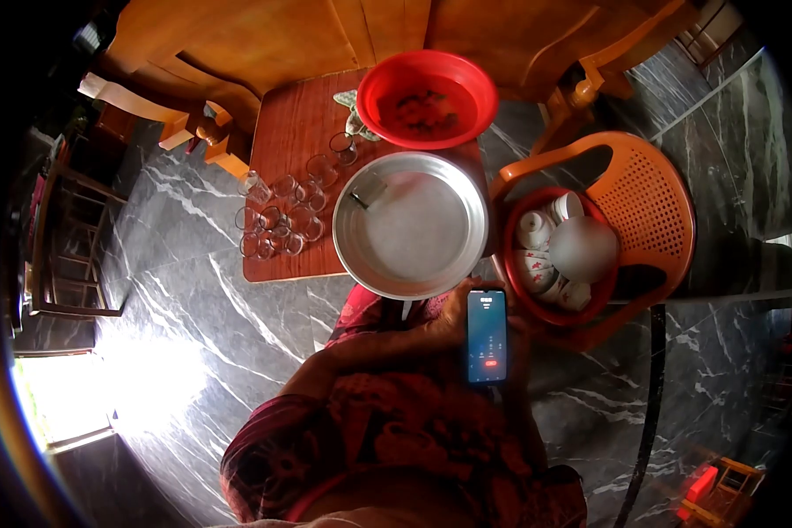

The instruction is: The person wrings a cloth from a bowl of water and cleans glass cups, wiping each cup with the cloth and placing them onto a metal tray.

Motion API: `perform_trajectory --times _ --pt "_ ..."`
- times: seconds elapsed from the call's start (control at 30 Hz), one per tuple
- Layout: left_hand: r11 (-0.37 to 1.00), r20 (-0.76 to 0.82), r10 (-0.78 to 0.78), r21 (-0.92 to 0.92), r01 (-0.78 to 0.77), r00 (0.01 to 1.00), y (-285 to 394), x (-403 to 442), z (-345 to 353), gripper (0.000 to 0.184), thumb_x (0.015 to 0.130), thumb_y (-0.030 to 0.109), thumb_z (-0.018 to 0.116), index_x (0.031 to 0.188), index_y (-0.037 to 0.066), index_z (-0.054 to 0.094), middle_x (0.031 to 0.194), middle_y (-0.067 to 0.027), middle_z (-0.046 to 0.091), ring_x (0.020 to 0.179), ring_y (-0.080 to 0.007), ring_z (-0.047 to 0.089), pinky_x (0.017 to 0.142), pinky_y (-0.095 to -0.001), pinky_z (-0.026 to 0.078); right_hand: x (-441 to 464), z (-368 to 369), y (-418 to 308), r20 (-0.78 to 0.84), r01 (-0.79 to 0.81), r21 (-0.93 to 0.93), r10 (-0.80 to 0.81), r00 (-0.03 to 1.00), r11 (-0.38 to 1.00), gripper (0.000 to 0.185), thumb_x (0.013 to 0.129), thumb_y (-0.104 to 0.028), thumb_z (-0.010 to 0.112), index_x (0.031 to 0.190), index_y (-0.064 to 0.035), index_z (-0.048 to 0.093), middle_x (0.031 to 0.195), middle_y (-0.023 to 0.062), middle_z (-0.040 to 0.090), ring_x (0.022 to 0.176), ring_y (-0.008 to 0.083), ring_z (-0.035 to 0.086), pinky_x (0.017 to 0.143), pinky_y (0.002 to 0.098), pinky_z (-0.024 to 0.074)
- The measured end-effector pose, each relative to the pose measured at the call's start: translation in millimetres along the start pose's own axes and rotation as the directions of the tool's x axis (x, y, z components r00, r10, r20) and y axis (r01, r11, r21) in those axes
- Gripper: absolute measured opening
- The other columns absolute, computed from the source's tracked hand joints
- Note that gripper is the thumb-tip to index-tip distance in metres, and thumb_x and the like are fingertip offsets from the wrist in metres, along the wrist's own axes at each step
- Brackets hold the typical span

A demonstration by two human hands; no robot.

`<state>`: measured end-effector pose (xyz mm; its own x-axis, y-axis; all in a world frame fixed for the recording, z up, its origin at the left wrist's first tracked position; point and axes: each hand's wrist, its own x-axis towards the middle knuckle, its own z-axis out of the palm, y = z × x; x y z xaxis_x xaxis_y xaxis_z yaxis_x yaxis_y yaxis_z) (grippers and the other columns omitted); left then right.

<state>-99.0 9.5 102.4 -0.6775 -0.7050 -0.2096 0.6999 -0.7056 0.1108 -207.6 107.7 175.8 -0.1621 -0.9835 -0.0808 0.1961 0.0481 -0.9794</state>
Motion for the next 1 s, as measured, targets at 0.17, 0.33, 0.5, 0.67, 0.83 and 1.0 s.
perform_trajectory --times 0.17,0.33,0.5,0.67,0.83,1.0 --pt "0.994 0.047 0.070 0.084 -0.074 0.996 -3 5 -10 0.053 0.083 0.045 0.055 0.109 -0.001 0.054 0.096 -0.0177 0.062 0.086 -0.0279 0.062 0.078 -0.0382 0.052 -1 -7 12 -0.004 0.041 -0.047 -0.041 0.999 0.998 0.037 0.089 -0.023 0.048 0.117 0.0008 0.047 0.114 0.0123 0.052 0.103 0.0219 0.053 0.089 0.0332 0.0423" --pt "0.985 0.011 0.087 0.146 -0.088 0.996 -1 2 -9 0.055 0.082 0.048 0.054 0.108 0.000 0.055 0.094 -0.0169 0.063 0.083 -0.0271 0.062 0.075 -0.0368 0.053 0 -11 17 -0.028 -0.003 -0.029 0.003 1.000 1.000 0.033 0.085 -0.020 0.052 0.111 0.0013 0.053 0.117 0.0144 0.049 0.110 0.0271 0.049 0.095 0.0369 0.0375" --pt "0.987 -0.061 0.072 0.146 -0.063 0.995 3 -7 13 0.057 0.081 0.053 0.052 0.100 -0.001 0.056 0.086 -0.0132 0.062 0.076 -0.0222 0.062 0.069 -0.0332 0.053 0 -13 21 -0.004 0.022 -0.103 -0.023 1.000 0.994 0.031 0.088 -0.018 0.049 0.111 0.0018 0.053 0.115 0.0136 0.050 0.106 0.0249 0.051 0.092 0.0356 0.0403" --pt "0.954 -0.012 0.102 0.285 -0.094 0.995 8 -8 24 0.062 0.080 0.059 0.049 0.091 -0.001 0.057 0.078 -0.0091 0.060 0.067 -0.0172 0.060 0.061 -0.0303 0.052 2 -12 17 -0.023 0.043 -0.136 -0.046 0.999 0.990 0.032 0.092 -0.017 0.038 0.114 0.0039 0.049 0.113 0.0130 0.050 0.100 0.0215 0.054 0.087 0.0328 0.0433" --pt "0.959 0.035 0.112 0.258 -0.117 0.993 11 -12 26 0.072 0.074 0.068 0.053 0.092 -0.001 0.056 0.079 -0.0092 0.060 0.069 -0.0169 0.060 0.060 -0.0291 0.052 4 -7 13 0.025 0.096 -0.217 -0.093 0.995 0.972 0.033 0.091 -0.015 0.035 0.115 0.0045 0.046 0.112 0.0127 0.050 0.100 0.0204 0.054 0.087 0.0321 0.0439" --pt "0.979 -0.066 0.091 0.190 -0.077 0.994 7 -12 20 0.070 0.073 0.065 0.057 0.099 0.000 0.056 0.087 -0.0128 0.062 0.075 -0.0214 0.062 0.067 -0.0336 0.054 3 -3 7 0.016 0.081 -0.180 -0.080 0.997 0.980 0.034 0.093 -0.017 0.034 0.116 0.0039 0.045 0.111 0.0124 0.051 0.097 0.0189 0.055 0.083 0.0305 0.0453"
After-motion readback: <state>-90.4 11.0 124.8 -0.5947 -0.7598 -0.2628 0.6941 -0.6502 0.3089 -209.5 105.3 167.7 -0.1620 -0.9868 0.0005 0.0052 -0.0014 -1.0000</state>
